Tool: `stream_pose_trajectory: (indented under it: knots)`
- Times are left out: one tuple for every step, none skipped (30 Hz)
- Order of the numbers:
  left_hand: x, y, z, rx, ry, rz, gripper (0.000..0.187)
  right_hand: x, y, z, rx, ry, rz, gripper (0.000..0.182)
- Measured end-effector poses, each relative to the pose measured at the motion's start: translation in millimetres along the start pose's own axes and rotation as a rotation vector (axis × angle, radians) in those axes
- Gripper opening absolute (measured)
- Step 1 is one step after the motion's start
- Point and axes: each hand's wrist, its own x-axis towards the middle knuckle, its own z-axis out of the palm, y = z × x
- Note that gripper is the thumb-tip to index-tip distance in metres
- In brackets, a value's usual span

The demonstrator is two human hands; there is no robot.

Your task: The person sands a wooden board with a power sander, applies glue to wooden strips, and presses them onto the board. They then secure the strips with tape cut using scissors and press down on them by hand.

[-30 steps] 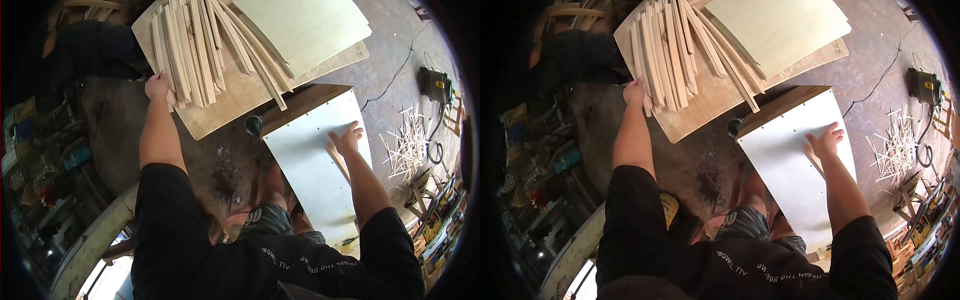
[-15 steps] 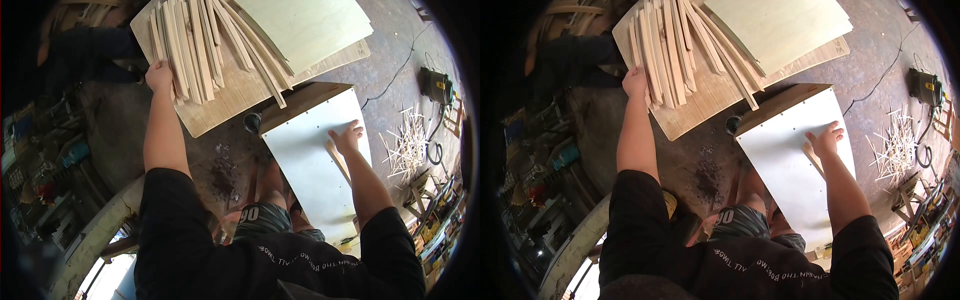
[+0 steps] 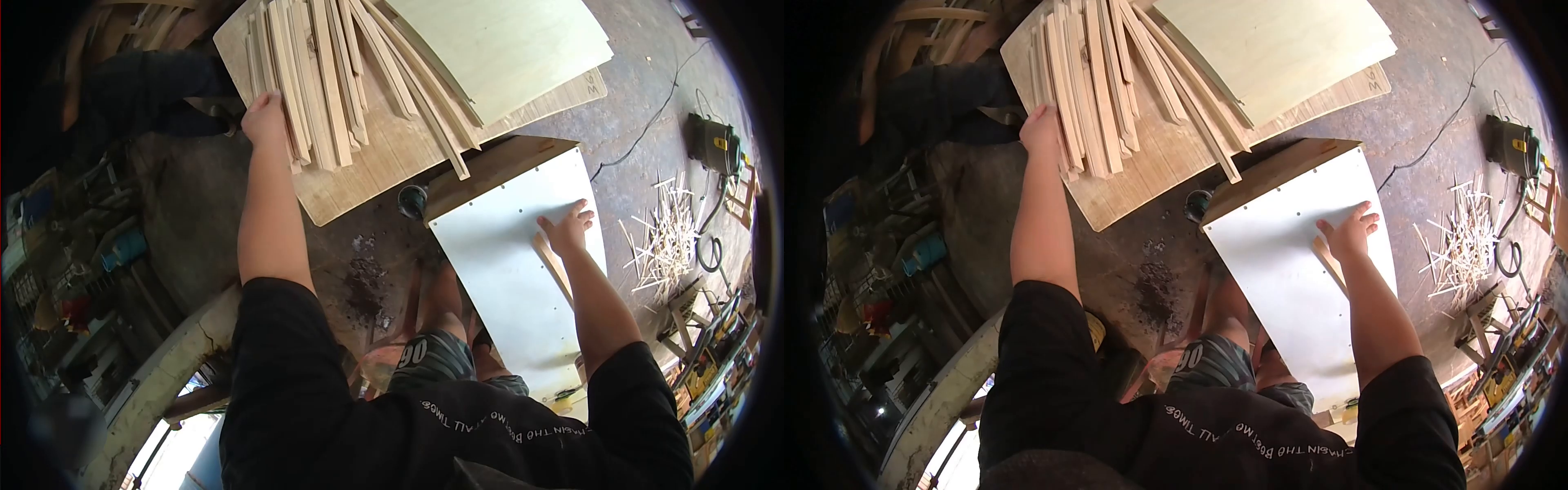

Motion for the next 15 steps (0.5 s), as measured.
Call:
stream_pose_trajectory:
  knots:
    - [9,-6,-6,0.006,0.048,0.013,0.04,-1,0,-1,-0.001,-0.001,0.0,0.133]
    - [21,-10,-16,0.011,0.096,0.026,0.042,-1,-1,-1,-0.003,-0.002,-0.001,0.133]
    - [33,-17,-25,0.018,0.144,0.04,0.044,0,-1,0,-0.005,0.002,0.003,0.133]
    - [44,-25,-33,0.15,0.042,-0.037,0.046,1,0,1,-0.009,0.004,0.006,0.134]
    - [55,-33,-41,0.28,-0.058,-0.114,0.047,2,0,2,-0.014,0.007,0.005,0.134]
    - [67,-44,-46,0.408,-0.156,-0.191,0.049,3,0,2,-0.02,0.008,0.008,0.134]
    - [72,-56,-45,0.465,-0.196,-0.162,0.056,3,-1,2,-0.024,0.009,0.01,0.134]
    - [80,-65,-50,0.489,-0.208,-0.186,0.058,3,-1,2,-0.027,0.009,0.013,0.134]
    - [79,-60,-51,0.511,-0.223,-0.208,0.06,3,-2,2,-0.026,0.009,0.01,0.134]
    - [74,-49,-50,0.534,-0.238,-0.23,0.062,2,-1,2,-0.025,0.01,0.008,0.134]
    - [67,-38,-49,0.553,-0.225,-0.214,0.06,1,-1,1,-0.024,0.011,0.007,0.134]
    - [52,-18,-46,0.57,-0.212,-0.199,0.058,1,-2,0,-0.018,0.009,0.006,0.133]
    - [44,-9,-44,0.588,-0.198,-0.184,0.056,0,-2,-1,-0.013,0.007,0.005,0.133]
    - [42,-7,-43,0.573,-0.208,-0.166,0.055,-1,-3,-1,-0.007,0.006,0.004,0.132]
    - [40,-5,-43,0.559,-0.217,-0.148,0.055,-1,-1,0,-0.005,0.009,0.0,0.132]
